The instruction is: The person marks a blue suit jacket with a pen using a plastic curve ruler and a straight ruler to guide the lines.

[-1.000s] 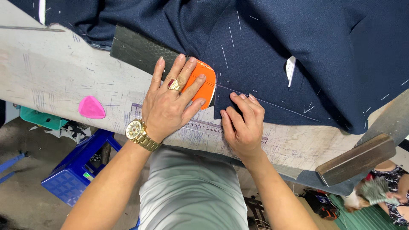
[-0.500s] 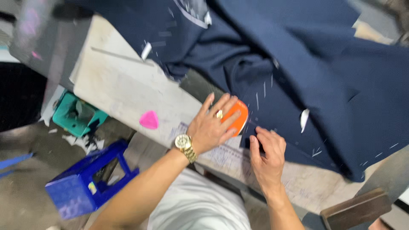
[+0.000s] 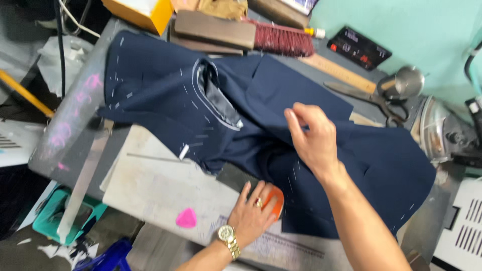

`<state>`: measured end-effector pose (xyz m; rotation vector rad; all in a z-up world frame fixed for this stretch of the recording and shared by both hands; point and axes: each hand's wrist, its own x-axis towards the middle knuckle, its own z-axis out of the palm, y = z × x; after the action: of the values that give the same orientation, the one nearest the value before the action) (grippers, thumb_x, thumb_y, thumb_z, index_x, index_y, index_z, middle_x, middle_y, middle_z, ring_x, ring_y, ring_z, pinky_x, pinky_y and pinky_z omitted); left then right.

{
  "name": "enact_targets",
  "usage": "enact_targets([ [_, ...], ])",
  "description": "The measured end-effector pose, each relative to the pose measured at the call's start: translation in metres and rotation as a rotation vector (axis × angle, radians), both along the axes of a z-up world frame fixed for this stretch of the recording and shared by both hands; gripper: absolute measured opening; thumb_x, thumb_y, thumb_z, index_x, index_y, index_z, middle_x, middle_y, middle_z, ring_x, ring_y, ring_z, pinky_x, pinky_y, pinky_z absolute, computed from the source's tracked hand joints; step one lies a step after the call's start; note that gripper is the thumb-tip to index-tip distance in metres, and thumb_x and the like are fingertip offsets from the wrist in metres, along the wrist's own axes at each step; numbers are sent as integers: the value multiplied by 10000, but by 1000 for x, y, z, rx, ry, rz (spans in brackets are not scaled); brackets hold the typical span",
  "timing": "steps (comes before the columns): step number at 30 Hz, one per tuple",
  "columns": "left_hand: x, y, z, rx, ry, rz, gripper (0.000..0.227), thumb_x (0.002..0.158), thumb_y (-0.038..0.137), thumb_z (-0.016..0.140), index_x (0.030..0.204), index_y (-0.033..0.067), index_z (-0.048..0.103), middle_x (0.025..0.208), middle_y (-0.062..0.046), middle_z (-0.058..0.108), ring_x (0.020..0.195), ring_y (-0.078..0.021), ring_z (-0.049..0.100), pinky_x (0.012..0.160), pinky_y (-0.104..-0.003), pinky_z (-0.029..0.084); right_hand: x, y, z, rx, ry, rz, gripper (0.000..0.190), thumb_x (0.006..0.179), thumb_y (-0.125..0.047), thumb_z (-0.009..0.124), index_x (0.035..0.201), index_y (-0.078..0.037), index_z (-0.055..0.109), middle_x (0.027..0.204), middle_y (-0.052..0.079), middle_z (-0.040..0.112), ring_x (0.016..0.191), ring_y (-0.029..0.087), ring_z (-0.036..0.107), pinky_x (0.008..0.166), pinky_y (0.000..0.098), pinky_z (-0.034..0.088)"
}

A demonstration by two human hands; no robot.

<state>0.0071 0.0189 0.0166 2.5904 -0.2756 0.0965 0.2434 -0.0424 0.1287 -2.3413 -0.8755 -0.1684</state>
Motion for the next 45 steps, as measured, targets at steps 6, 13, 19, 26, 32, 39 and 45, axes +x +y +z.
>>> enact_targets([
  [6,8,7,3,-120,-63,34,498,908,362,698,1300,58,648,1425,-221,574,1328,-379,517,1089,-583,355,127,127,29,-92,-55,255,344,1158,-154,510,831,-62,456,745,101,481,704,309,454,646,431,368],
  [13,7,-8,-20,-140,-223,177,191,956,198,708,1096,70,683,1308,-222,676,1175,-377,658,981,-587,512,201,221,-15,-27,-22,283,314,1034,-21,567,821,-51,338,688,122,252,683,234,205,562,426,228],
  [19,17,2,-20,-76,-324,292,126,982,232,645,999,169,753,1246,-116,700,1137,-237,671,919,-441,535,184,257,-22,167,147,301,247,1052,-111,561,906,-67,368,707,100,264,660,207,233,540,386,241],
  [26,17,3,-17,-127,-258,230,115,928,162,711,1031,113,705,1248,-159,717,1133,-283,690,930,-490,543,142,240,12,411,329,259,209,1073,-217,549,1004,-88,401,729,73,278,632,173,264,514,339,255],
  [32,8,6,-14,-147,-52,5,316,981,211,573,1239,45,646,1393,-228,618,1280,-406,566,1059,-616,383,89,128,52,612,445,41,226,1091,-308,535,1088,-108,429,748,50,288,608,142,289,492,297,264],
  [39,7,-12,-16,152,-29,-5,561,835,429,826,1270,145,613,1444,-199,559,1340,-360,533,1064,-636,434,-22,-39,59,976,573,-370,294,1112,-412,513,1187,-133,461,770,22,299,580,105,316,466,248,272],
  [45,2,-19,-12,175,45,-25,409,968,370,641,1260,86,673,1492,-246,504,1405,-427,454,1158,-666,307,-126,-154,19,1300,890,-541,516,904,-506,311,535,-177,160,489,-41,67,457,109,58,487,318,77],
])
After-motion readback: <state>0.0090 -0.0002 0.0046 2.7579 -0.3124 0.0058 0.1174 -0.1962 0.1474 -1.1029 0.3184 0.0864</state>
